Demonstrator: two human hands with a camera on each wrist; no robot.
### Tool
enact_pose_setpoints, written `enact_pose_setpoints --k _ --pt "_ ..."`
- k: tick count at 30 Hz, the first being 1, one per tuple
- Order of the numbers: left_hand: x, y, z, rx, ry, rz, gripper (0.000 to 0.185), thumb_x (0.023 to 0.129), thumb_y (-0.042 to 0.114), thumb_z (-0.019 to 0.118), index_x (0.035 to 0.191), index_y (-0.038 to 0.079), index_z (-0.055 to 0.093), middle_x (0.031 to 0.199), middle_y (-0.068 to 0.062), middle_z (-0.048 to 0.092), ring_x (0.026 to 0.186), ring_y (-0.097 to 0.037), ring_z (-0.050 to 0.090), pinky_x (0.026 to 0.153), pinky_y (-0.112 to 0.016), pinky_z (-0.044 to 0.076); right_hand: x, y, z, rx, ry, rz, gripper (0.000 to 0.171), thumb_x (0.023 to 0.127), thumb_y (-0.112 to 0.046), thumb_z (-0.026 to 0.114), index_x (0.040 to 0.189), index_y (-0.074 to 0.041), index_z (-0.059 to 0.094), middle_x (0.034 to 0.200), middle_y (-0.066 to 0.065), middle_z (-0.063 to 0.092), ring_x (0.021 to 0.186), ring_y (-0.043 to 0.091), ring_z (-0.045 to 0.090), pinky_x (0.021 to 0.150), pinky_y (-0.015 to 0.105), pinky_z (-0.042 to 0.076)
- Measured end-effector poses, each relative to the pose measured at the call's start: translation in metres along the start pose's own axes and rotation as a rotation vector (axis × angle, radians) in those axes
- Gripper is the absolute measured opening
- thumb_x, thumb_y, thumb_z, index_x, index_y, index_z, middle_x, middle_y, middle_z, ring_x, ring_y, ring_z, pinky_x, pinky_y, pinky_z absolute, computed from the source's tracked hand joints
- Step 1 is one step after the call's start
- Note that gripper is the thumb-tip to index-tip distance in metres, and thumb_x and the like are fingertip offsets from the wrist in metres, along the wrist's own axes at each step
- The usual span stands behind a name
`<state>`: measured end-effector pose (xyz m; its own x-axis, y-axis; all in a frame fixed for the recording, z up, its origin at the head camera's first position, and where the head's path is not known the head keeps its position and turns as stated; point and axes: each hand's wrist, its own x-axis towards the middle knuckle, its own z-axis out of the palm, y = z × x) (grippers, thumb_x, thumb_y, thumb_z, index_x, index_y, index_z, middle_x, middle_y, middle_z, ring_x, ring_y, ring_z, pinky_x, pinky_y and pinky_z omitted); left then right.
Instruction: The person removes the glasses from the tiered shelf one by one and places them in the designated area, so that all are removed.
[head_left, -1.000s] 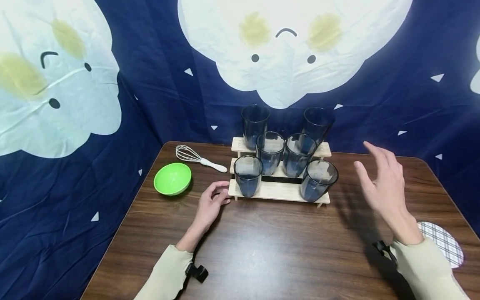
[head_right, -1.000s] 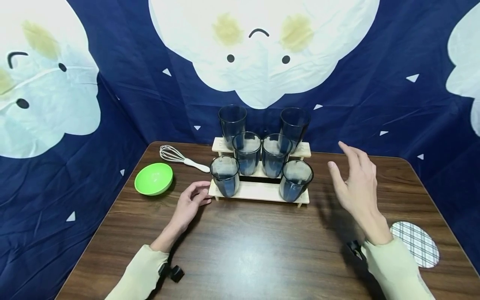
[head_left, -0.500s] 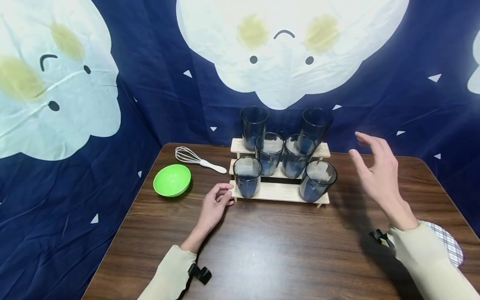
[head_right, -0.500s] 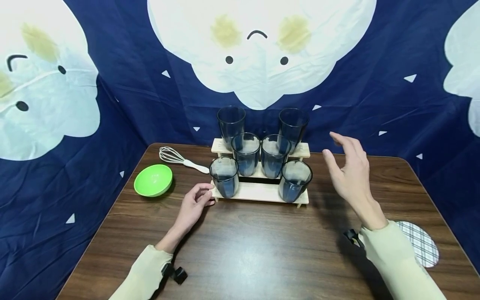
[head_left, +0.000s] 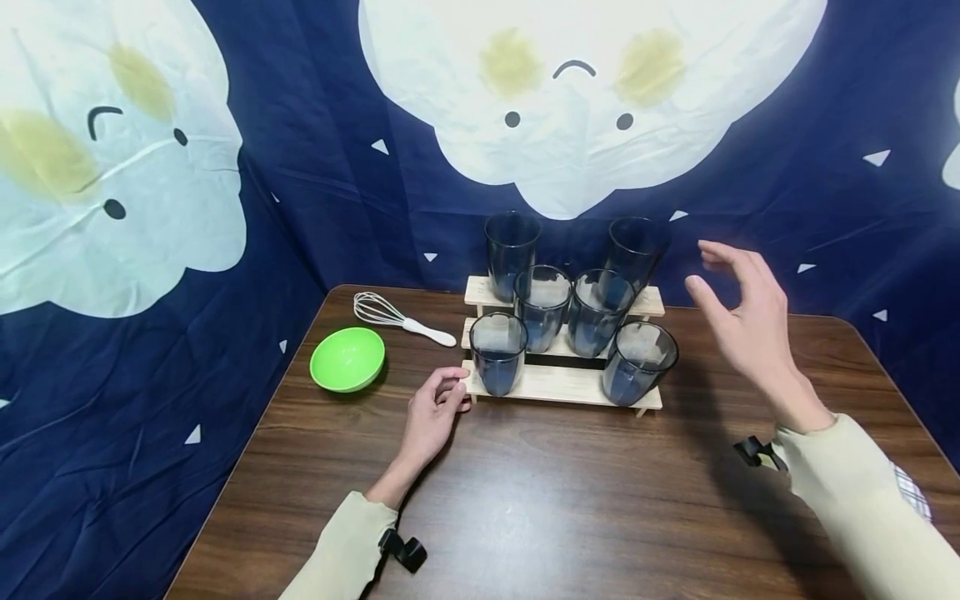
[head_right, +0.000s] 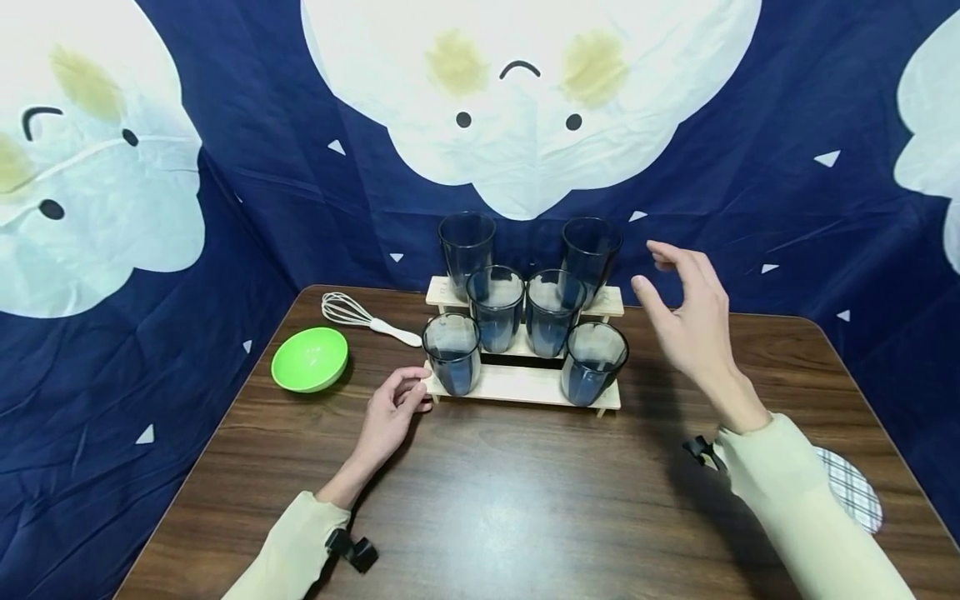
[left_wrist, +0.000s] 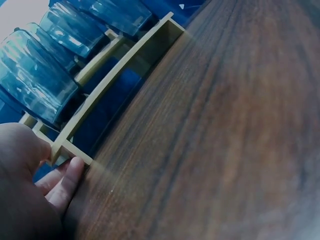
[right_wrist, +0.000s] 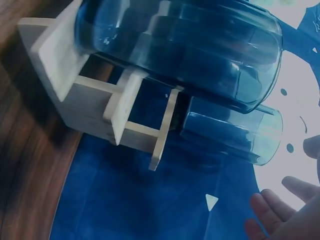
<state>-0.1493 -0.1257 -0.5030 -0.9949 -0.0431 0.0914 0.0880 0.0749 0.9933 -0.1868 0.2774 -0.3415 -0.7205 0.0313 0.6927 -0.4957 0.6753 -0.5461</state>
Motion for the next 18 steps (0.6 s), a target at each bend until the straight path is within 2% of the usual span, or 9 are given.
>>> enact_pose_setpoints --k 3,6,9,12,14,18 --pt "-0.001 -0.001 0.0 -0.001 0.005 0.002 0.02 0.11 -0.005 0.063 0.128 -0.009 0.069 0.117 -0.028 0.075 0.101 -0.027 0.077 0.085 -0.029 0.072 0.005 0.0 0.003 0.012 -0.015 0.021 0.053 0.096 -0.004 0.083 0.147 -0.01 0.071 0.131 0.019 0.072 0.117 -0.015 0.053 0.102 0.01 0.04" --pt "0.0 -0.001 0.0 0.001 0.009 0.003 0.02 0.109 -0.005 0.063 0.128 -0.008 0.07 0.116 -0.028 0.075 0.1 -0.025 0.077 0.085 -0.028 0.072 0.009 0.0 0.006 0.016 -0.027 0.036 0.054 0.096 -0.005 0.085 0.148 -0.011 0.071 0.132 0.018 0.072 0.118 -0.011 0.054 0.101 0.011 0.041" --pt "0.0 -0.001 0.0 0.003 0.012 0.007 0.02 0.11 -0.004 0.063 0.128 -0.008 0.07 0.116 -0.028 0.075 0.101 -0.029 0.077 0.085 -0.03 0.072 0.012 -0.002 0.007 0.002 -0.036 0.049 0.055 0.097 -0.008 0.085 0.149 -0.011 0.069 0.134 0.019 0.071 0.122 0.005 0.061 0.101 0.015 0.04" --pt "0.0 -0.002 0.0 0.007 0.012 0.002 0.02 0.11 -0.004 0.062 0.128 -0.008 0.07 0.116 -0.028 0.075 0.101 -0.028 0.078 0.085 -0.03 0.072 0.013 -0.005 0.009 -0.011 -0.058 0.076 0.056 0.099 -0.012 0.084 0.152 -0.011 0.066 0.138 0.021 0.069 0.128 0.029 0.062 0.105 0.024 0.042" --pt "0.0 -0.002 0.0 0.008 0.014 -0.004 0.02 0.11 -0.004 0.062 0.128 -0.007 0.07 0.115 -0.027 0.076 0.1 -0.024 0.077 0.084 -0.029 0.072 0.014 -0.006 0.012 -0.01 -0.08 0.092 0.058 0.1 -0.015 0.082 0.155 -0.011 0.063 0.141 0.023 0.067 0.132 0.039 0.06 0.109 0.033 0.043" --pt "0.0 -0.003 0.001 0.008 0.012 0.005 0.02 0.11 -0.004 0.062 0.128 -0.007 0.07 0.114 -0.027 0.076 0.096 -0.017 0.077 0.083 -0.029 0.072 0.017 -0.008 0.015 0.001 -0.109 0.12 0.064 0.102 -0.02 0.08 0.161 -0.011 0.056 0.146 0.024 0.062 0.138 0.043 0.056 0.114 0.049 0.044"
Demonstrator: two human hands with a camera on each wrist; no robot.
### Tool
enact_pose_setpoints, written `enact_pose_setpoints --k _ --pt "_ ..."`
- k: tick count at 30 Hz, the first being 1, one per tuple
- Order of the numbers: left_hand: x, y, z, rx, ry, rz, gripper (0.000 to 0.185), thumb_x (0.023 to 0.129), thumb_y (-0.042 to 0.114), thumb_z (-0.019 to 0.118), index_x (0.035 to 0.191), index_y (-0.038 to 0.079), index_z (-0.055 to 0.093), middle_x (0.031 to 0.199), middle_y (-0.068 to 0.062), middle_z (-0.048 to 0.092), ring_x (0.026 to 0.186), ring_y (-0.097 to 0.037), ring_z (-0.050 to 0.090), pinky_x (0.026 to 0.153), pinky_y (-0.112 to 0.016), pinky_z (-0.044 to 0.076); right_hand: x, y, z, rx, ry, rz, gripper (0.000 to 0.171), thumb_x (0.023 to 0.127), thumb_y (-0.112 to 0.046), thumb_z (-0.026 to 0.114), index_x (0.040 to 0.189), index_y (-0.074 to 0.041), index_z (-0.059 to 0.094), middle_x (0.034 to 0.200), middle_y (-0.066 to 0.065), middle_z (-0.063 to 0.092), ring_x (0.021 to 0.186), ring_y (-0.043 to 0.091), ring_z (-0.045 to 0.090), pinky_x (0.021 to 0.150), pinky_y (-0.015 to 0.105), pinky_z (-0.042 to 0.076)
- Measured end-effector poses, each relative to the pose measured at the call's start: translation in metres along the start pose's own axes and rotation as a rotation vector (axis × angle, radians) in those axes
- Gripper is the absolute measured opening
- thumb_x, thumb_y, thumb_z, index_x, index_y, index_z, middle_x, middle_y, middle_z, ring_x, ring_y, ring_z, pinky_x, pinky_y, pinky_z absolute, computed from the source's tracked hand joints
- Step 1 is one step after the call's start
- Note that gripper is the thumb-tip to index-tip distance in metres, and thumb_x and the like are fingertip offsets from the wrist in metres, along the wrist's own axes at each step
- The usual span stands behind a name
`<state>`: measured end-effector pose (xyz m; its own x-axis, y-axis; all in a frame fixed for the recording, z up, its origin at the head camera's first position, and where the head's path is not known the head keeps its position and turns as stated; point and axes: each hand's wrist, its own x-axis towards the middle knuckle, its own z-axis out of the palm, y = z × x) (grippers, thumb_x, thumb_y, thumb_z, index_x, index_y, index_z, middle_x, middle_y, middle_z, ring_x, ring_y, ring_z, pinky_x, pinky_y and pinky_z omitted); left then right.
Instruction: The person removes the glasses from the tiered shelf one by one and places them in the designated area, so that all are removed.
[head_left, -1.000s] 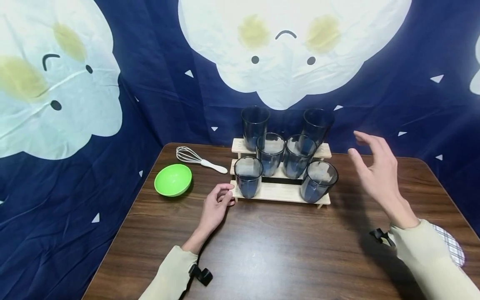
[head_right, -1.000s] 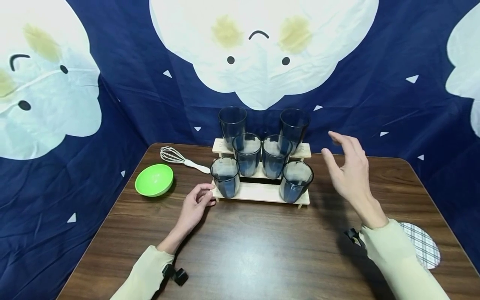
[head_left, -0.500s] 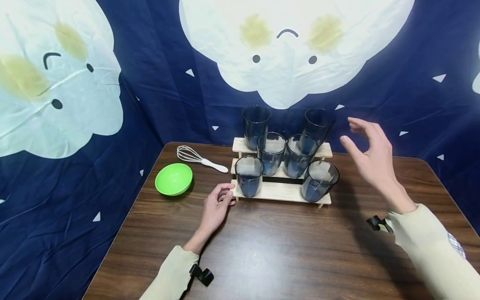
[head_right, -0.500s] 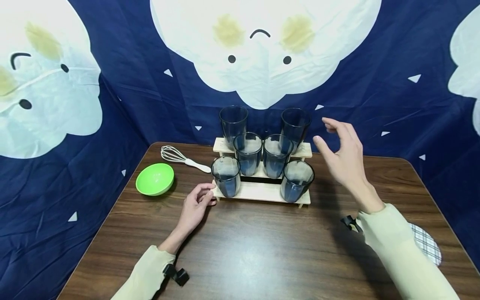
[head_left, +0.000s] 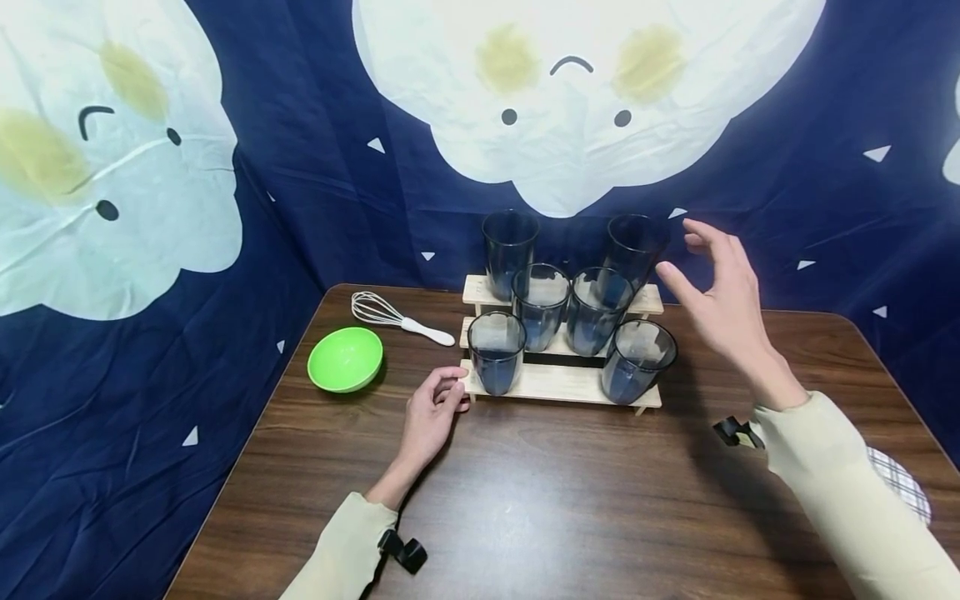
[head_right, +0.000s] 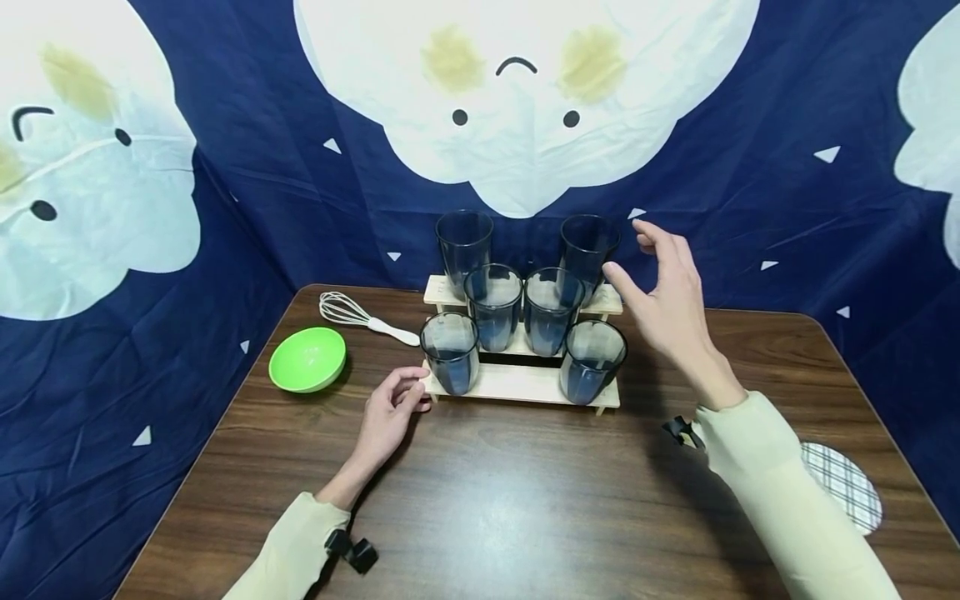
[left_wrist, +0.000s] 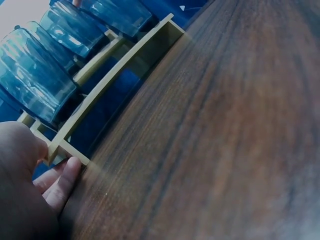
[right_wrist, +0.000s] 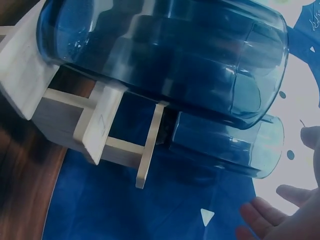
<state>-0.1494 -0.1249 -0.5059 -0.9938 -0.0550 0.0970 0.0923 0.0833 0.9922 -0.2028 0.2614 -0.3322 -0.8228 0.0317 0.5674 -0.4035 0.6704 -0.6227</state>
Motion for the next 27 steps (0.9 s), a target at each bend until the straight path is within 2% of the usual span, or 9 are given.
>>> enact_pose_setpoints --k 7,14,20,27 --pt "-0.001 0.0 0.001 -0.002 0.002 0.005 0.02 0.11 -0.004 0.062 0.127 -0.008 0.07 0.113 -0.027 0.076 0.096 -0.022 0.078 0.082 -0.029 0.073 0.007 -0.003 0.0 -0.005 -0.055 0.04 0.074 0.101 -0.026 0.081 0.167 -0.016 0.048 0.153 0.023 0.057 0.146 0.041 0.05 0.116 0.061 0.043" --pt "0.0 0.001 0.0 0.008 0.012 -0.002 0.02 0.109 -0.004 0.063 0.127 -0.006 0.071 0.114 -0.026 0.077 0.096 -0.02 0.078 0.082 -0.028 0.072 0.014 -0.003 0.0 0.018 -0.142 0.086 0.086 0.104 -0.033 0.079 0.175 -0.02 0.034 0.164 0.024 0.05 0.151 0.046 0.047 0.128 0.066 0.04" --pt "0.0 0.001 0.0 0.01 0.013 -0.005 0.019 0.109 -0.004 0.063 0.127 -0.006 0.071 0.114 -0.026 0.077 0.095 -0.017 0.077 0.081 -0.028 0.072 0.019 -0.003 0.004 0.059 -0.199 0.124 0.09 0.104 -0.037 0.08 0.177 -0.024 0.029 0.169 0.022 0.045 0.153 0.047 0.046 0.129 0.069 0.039" --pt "0.0 0.001 0.0 0.009 0.01 -0.004 0.019 0.109 -0.004 0.064 0.127 -0.006 0.071 0.115 -0.026 0.076 0.095 -0.02 0.077 0.081 -0.028 0.072 0.026 -0.005 0.01 0.051 -0.241 0.156 0.093 0.102 -0.044 0.08 0.177 -0.026 0.028 0.173 0.018 0.043 0.153 0.047 0.045 0.126 0.072 0.039"
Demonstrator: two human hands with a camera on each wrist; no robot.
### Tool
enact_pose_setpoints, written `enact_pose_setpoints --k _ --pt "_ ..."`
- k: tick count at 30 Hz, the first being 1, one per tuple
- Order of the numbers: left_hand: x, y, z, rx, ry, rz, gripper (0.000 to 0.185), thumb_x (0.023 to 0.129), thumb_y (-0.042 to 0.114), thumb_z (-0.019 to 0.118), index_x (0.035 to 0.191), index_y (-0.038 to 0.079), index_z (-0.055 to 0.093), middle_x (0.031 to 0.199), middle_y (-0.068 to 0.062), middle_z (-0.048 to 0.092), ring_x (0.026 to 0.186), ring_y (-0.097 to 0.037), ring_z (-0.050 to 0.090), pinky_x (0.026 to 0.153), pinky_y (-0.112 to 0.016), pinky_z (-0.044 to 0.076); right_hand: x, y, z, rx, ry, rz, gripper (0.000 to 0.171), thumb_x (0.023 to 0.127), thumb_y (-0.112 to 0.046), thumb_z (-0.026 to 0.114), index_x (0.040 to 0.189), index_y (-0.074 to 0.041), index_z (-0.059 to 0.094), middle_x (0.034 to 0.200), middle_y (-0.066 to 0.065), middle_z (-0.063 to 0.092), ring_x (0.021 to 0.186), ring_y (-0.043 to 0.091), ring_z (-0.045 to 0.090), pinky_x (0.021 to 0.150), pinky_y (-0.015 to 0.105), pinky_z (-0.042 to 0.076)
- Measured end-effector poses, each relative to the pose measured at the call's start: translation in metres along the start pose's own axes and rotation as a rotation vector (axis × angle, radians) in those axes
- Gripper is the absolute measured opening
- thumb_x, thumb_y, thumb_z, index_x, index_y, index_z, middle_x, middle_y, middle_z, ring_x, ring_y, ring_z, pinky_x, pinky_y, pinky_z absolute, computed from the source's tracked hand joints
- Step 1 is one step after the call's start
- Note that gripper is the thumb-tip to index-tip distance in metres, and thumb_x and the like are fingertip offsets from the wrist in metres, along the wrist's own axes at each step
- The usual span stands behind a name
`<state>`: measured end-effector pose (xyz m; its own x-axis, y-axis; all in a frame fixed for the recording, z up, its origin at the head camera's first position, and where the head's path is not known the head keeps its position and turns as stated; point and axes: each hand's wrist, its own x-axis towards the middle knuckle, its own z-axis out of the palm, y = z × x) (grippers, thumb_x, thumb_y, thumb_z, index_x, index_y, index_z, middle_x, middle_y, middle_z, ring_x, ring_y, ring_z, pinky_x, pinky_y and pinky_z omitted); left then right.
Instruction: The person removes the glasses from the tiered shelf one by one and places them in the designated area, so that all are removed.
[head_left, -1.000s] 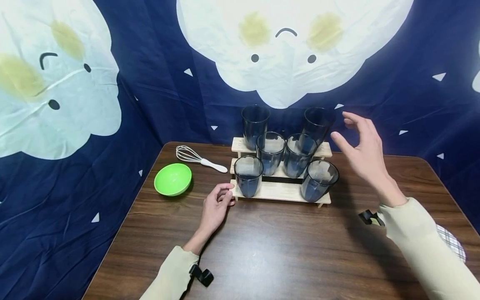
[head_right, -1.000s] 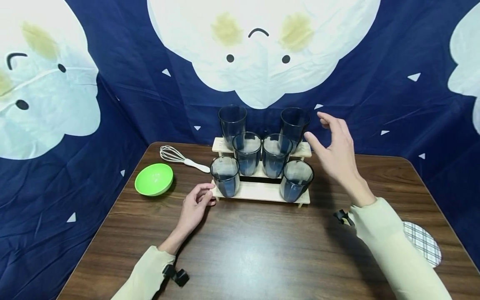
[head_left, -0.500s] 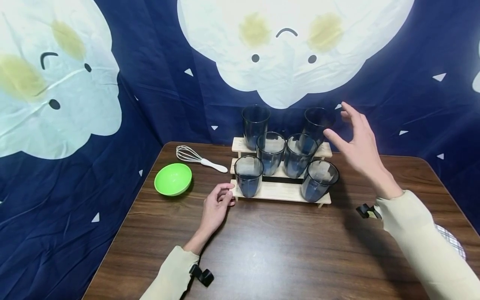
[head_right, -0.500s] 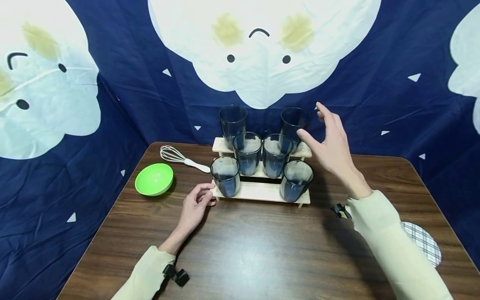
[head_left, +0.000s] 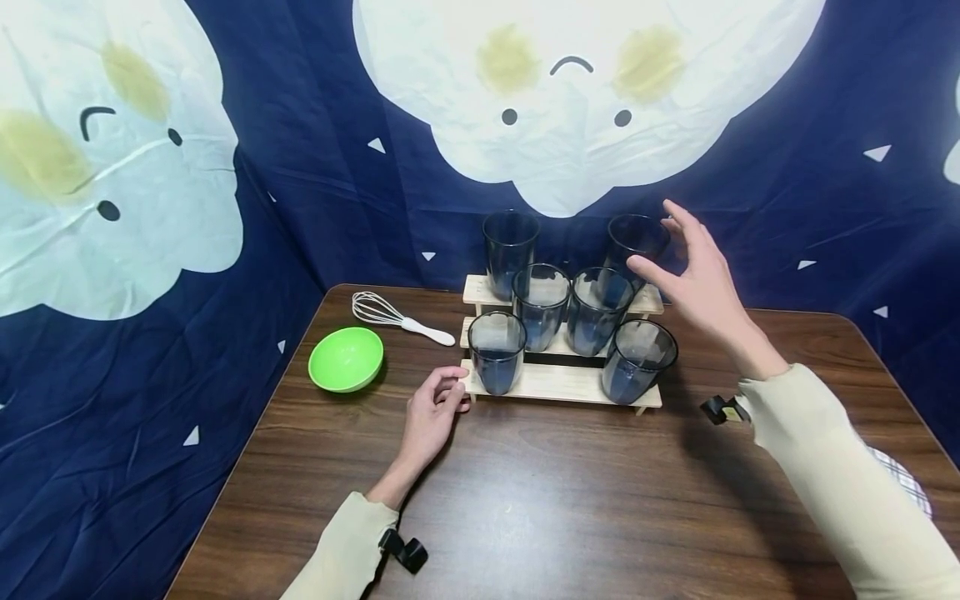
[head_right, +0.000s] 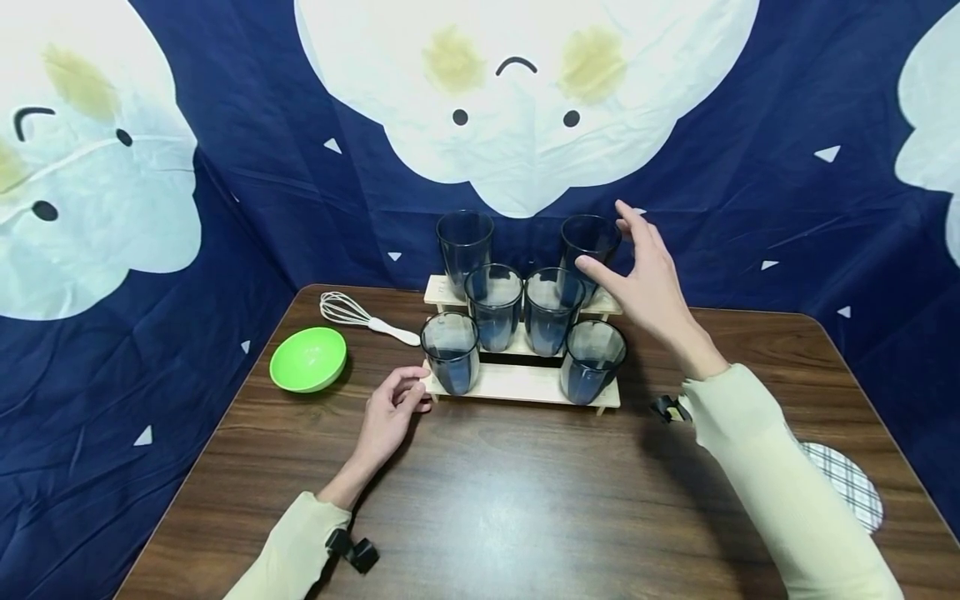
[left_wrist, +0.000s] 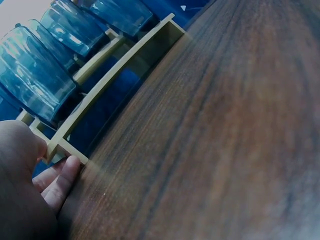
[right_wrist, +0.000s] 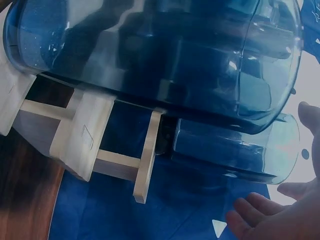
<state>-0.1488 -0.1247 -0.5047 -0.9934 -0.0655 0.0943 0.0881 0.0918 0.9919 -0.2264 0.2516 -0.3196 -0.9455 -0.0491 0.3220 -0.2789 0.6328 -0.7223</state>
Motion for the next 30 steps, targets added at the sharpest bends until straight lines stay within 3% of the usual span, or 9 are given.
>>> enact_pose_setpoints --k 15,19,22,25,30 --pt "0.001 -0.001 0.0 -0.004 -0.002 0.011 0.02 0.109 -0.004 0.064 0.127 -0.005 0.071 0.113 -0.025 0.076 0.099 -0.03 0.078 0.082 -0.028 0.072 0.011 0.001 0.0 0.019 -0.053 0.0 0.093 0.103 -0.042 0.08 0.178 -0.024 0.027 0.174 0.019 0.039 0.147 0.051 0.051 0.12 0.072 0.047" --pt "0.0 -0.002 -0.001 -0.01 -0.008 0.016 0.02 0.109 -0.004 0.064 0.127 -0.007 0.071 0.112 -0.026 0.075 0.096 -0.024 0.077 0.082 -0.028 0.072 0.012 0.002 0.003 0.01 -0.058 -0.012 0.094 0.102 -0.042 0.082 0.177 -0.023 0.029 0.174 0.019 0.04 0.145 0.048 0.052 0.118 0.068 0.048" --pt "0.0 -0.002 -0.001 -0.012 -0.01 0.016 0.02 0.109 -0.005 0.064 0.127 -0.006 0.071 0.112 -0.026 0.075 0.094 -0.017 0.076 0.082 -0.028 0.072 0.014 0.005 0.006 0.008 -0.051 -0.023 0.093 0.102 -0.04 0.083 0.176 -0.023 0.031 0.172 0.018 0.044 0.141 0.043 0.053 0.112 0.06 0.049" --pt "0.0 -0.002 -0.001 -0.014 -0.01 0.017 0.02 0.109 -0.005 0.064 0.128 -0.006 0.071 0.112 -0.025 0.076 0.094 -0.017 0.076 0.082 -0.027 0.072 0.015 0.01 0.009 0.013 -0.044 -0.034 0.09 0.102 -0.038 0.082 0.176 -0.02 0.033 0.166 0.019 0.05 0.131 0.037 0.056 0.103 0.043 0.05" --pt "0.0 -0.002 -0.001 -0.014 -0.011 0.022 0.02 0.109 -0.004 0.064 0.128 -0.006 0.071 0.112 -0.025 0.076 0.095 -0.017 0.076 0.082 -0.028 0.072 0.015 0.013 0.011 0.038 -0.036 -0.042 0.081 0.103 -0.035 0.082 0.172 -0.018 0.041 0.154 0.017 0.06 0.111 0.018 0.059 0.087 0.023 0.047"
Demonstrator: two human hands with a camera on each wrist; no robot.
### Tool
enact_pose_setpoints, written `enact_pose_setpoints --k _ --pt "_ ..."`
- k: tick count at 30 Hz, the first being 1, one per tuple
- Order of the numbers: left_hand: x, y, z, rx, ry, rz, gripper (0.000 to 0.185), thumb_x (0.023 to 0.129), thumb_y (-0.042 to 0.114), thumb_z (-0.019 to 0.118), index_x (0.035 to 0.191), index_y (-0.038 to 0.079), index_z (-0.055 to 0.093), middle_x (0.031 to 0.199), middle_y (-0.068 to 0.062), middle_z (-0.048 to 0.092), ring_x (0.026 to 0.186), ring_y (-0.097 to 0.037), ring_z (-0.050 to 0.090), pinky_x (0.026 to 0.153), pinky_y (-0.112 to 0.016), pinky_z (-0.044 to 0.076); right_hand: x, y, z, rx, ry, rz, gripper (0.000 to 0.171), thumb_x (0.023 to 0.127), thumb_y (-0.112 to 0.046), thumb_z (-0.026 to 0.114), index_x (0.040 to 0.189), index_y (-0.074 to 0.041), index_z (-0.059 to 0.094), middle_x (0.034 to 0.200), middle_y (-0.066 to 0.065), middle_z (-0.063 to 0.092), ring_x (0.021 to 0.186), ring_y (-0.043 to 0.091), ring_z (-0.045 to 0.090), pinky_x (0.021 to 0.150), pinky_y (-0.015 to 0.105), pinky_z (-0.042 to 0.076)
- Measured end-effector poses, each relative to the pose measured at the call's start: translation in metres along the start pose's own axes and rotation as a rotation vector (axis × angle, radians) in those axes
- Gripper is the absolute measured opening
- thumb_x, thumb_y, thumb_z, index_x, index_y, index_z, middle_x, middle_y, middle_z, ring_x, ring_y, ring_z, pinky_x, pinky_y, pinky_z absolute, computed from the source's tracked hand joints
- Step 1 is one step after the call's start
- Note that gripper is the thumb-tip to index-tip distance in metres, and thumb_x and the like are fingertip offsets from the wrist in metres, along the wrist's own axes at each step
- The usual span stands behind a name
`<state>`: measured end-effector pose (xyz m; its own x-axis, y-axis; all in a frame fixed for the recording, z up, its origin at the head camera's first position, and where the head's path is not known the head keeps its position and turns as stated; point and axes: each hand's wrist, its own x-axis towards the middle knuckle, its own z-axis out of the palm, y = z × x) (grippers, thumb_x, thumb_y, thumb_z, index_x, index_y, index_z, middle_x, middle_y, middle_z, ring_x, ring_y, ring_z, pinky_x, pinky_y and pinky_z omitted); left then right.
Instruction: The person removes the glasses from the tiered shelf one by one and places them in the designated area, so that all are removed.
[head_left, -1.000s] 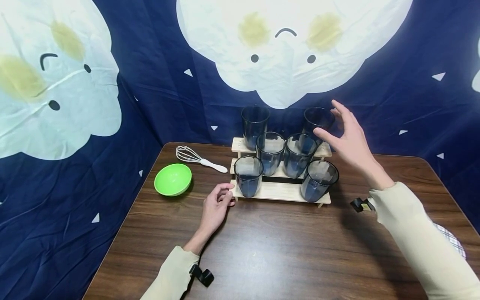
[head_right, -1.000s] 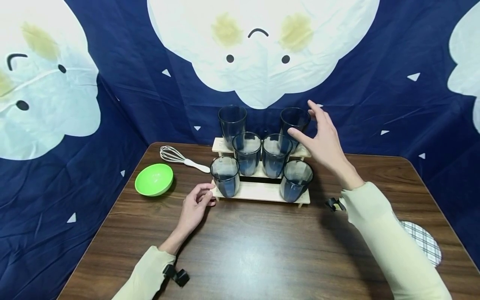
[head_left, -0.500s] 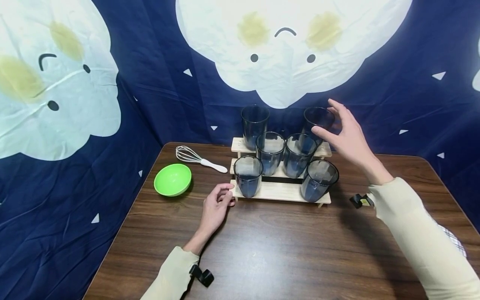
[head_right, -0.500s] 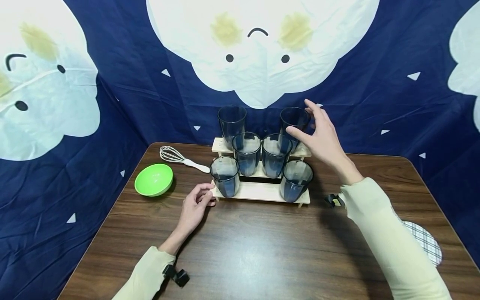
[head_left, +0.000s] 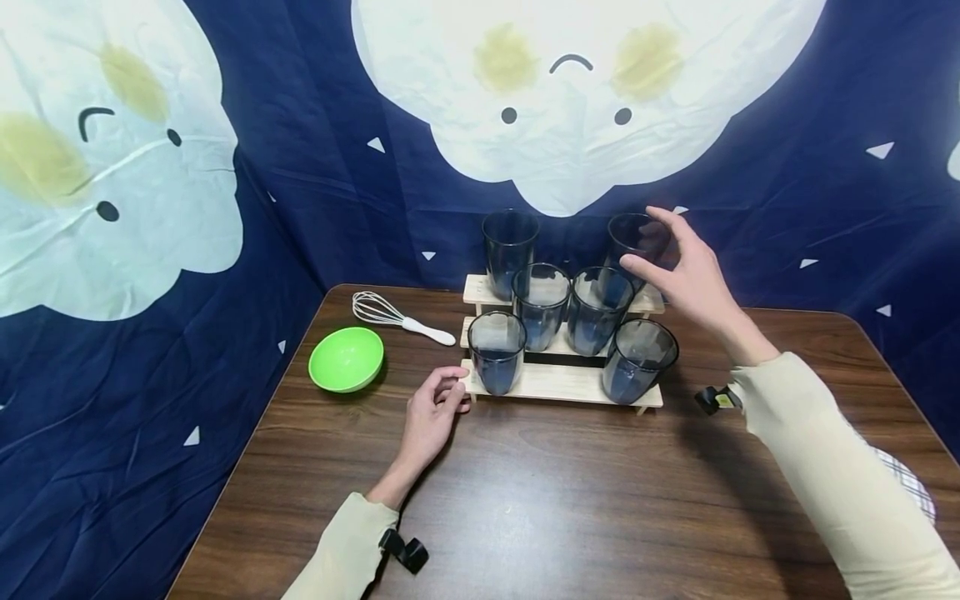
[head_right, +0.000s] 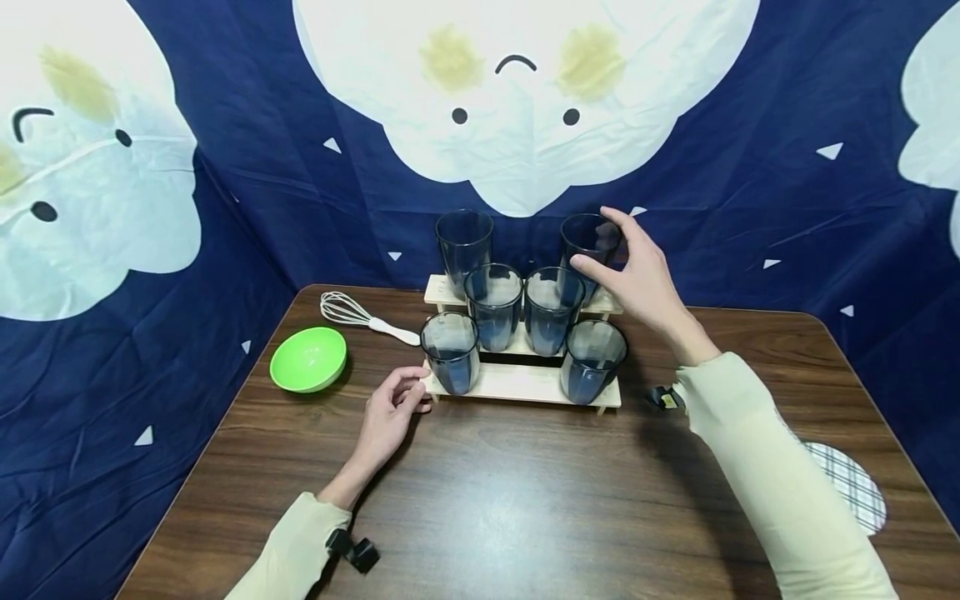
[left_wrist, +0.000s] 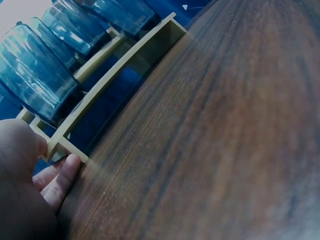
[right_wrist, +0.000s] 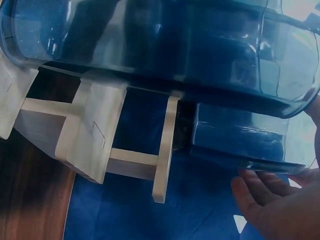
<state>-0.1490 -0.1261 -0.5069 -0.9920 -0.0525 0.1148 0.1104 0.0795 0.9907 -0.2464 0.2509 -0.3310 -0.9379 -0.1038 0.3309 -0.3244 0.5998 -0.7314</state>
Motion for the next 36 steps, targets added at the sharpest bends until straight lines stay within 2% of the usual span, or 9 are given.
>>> enact_pose_setpoints --k 3,7,16,21,31,36 --pt "0.0002 0.0005 0.0004 -0.001 0.001 -0.003 0.02 0.109 -0.004 0.064 0.127 -0.005 0.071 0.112 -0.025 0.076 0.094 -0.016 0.076 0.082 -0.027 0.072 -0.0009 -0.0011 0.0 0.019 0.012 -0.008 0.077 0.103 -0.031 0.083 0.168 -0.017 0.046 0.148 0.015 0.064 0.107 0.004 0.06 0.086 0.018 0.048" --pt "0.0007 0.0006 0.0007 0.001 0.002 -0.005 0.02 0.109 -0.004 0.064 0.127 -0.005 0.071 0.111 -0.025 0.076 0.092 -0.013 0.075 0.081 -0.027 0.072 -0.0004 -0.0015 0.0007 0.047 0.045 -0.015 0.074 0.1 -0.027 0.087 0.165 -0.016 0.052 0.142 0.016 0.068 0.104 -0.004 0.062 0.087 0.012 0.051" --pt "0.001 -0.0003 0.0009 0.005 0.003 -0.005 0.019 0.109 -0.005 0.063 0.127 -0.006 0.071 0.112 -0.026 0.076 0.091 -0.009 0.074 0.081 -0.026 0.072 0.0 -0.003 0.0033 0.052 0.106 0.004 0.073 0.095 -0.03 0.091 0.16 -0.017 0.059 0.136 0.014 0.072 0.101 0.0 0.066 0.083 0.013 0.051" --pt "0.0006 -0.0002 0.0011 0.002 0.004 -0.004 0.019 0.109 -0.005 0.064 0.127 -0.006 0.07 0.113 -0.026 0.076 0.091 -0.009 0.074 0.082 -0.027 0.072 0.0003 -0.0044 0.0054 0.064 0.132 0.011 0.071 0.095 -0.028 0.092 0.158 -0.015 0.06 0.134 0.014 0.073 0.099 -0.003 0.066 0.084 0.011 0.053" --pt "0.0003 -0.0009 0.0014 0.009 0.002 0.004 0.019 0.11 -0.003 0.064 0.127 -0.005 0.071 0.114 -0.026 0.076 0.097 -0.025 0.077 0.081 -0.028 0.072 -0.0001 -0.0031 0.0091 0.048 0.21 0.014 0.071 0.09 -0.025 0.095 0.153 -0.012 0.064 0.128 0.016 0.075 0.091 -0.003 0.066 0.08 0.01 0.053" --pt "-0.0001 0.0005 0.0011 0.007 0.005 0.003 0.02 0.109 -0.003 0.064 0.127 -0.005 0.072 0.114 -0.026 0.077 0.097 -0.026 0.077 0.081 -0.028 0.072 -0.0013 -0.0027 0.0086 0.049 0.249 0.006 0.068 0.089 -0.022 0.096 0.15 -0.012 0.067 0.124 0.017 0.076 0.089 -0.002 0.066 0.079 0.009 0.053"
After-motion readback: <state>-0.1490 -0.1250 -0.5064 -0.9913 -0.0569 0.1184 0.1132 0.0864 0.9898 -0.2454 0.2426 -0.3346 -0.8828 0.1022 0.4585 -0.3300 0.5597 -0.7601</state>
